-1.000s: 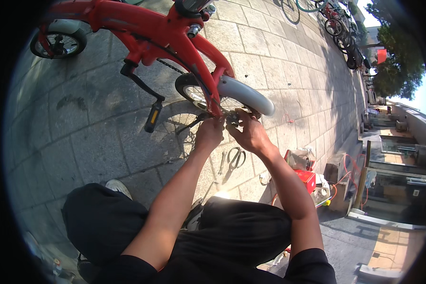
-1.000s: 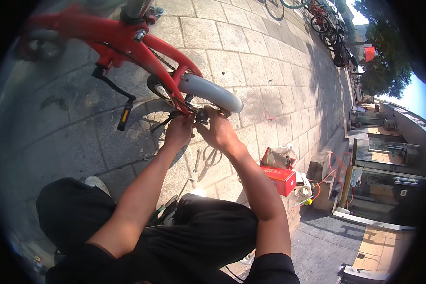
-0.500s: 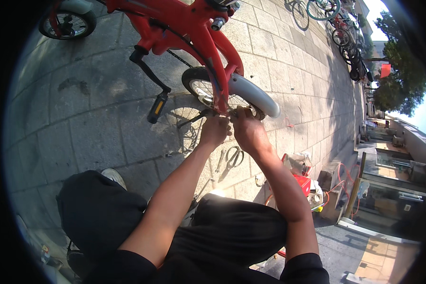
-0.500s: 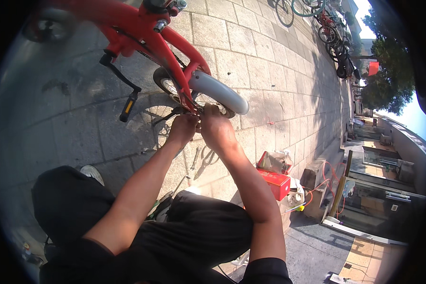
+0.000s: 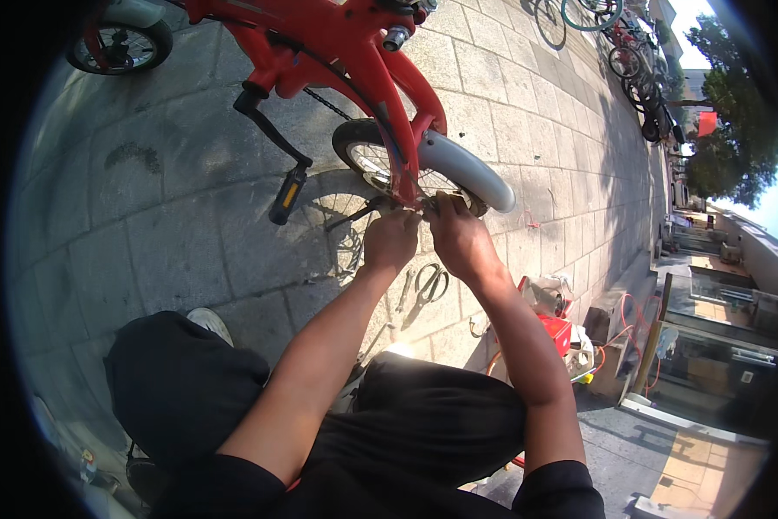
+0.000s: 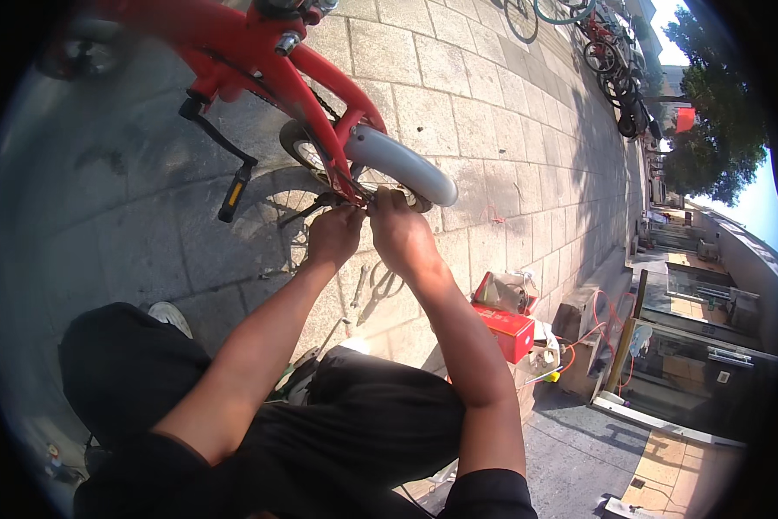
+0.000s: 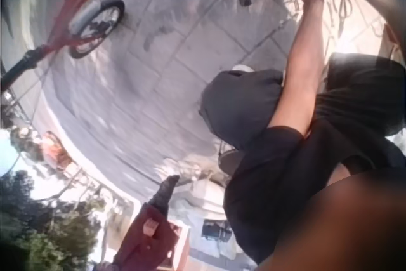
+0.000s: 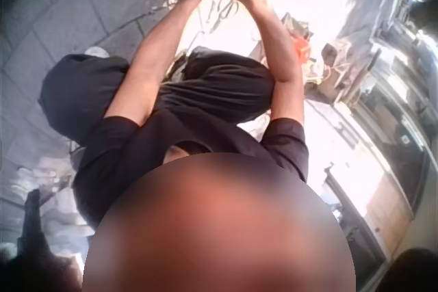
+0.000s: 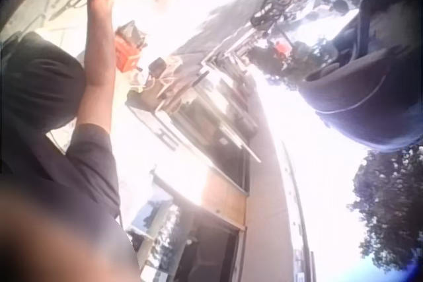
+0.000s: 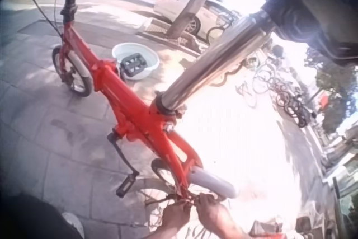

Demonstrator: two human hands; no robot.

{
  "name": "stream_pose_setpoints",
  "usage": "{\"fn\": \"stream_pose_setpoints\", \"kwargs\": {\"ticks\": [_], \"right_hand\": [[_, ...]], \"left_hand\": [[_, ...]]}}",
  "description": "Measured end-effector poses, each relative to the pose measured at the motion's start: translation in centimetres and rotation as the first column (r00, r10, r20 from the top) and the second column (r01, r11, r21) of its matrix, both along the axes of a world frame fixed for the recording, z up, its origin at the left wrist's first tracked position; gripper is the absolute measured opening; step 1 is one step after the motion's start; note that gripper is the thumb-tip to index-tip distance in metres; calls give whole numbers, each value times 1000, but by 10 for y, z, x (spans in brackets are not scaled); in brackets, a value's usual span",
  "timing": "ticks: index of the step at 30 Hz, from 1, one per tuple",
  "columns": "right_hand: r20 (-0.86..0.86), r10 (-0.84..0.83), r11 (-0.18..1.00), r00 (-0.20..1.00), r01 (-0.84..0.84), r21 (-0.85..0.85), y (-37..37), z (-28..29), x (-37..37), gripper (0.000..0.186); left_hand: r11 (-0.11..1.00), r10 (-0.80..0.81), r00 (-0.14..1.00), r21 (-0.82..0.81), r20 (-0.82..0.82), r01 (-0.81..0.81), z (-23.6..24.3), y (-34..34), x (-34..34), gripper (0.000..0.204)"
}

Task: The person adjusts the rear brake and derailleur on a red folding bicycle using an Allen key and pliers. They tighten bolts, align components, and test the wheel rotation while seated on the pavement.

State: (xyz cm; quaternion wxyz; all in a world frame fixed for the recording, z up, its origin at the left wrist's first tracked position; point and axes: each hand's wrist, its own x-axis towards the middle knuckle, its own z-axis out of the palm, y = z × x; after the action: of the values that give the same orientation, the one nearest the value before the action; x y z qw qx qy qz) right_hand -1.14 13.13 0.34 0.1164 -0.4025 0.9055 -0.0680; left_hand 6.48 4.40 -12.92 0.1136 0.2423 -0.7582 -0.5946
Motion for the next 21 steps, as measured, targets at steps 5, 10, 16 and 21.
{"fn": "stream_pose_setpoints", "kwargs": {"ticks": [5, 10, 16, 21], "right_hand": [[11, -17, 1000, 1000, 17, 23, 3, -1, -2, 24], [31, -45, 995, 998, 42, 90, 4, 9, -2, 38], [-3, -112, 988, 994, 112, 107, -6, 22, 11, 36], [7, -131, 981, 991, 129, 145, 6, 29, 11, 40]], "left_hand": [[978, -112, 993, 172, -31, 116, -4, -1, -8, 35], [716, -186, 981, 690, 46, 103, 9, -8, -9, 38], [916, -118, 992, 392, 42, 92, -12, -11, -14, 28], [1000, -2, 996, 29, 95, 0, 8, -4, -6, 25]]}}
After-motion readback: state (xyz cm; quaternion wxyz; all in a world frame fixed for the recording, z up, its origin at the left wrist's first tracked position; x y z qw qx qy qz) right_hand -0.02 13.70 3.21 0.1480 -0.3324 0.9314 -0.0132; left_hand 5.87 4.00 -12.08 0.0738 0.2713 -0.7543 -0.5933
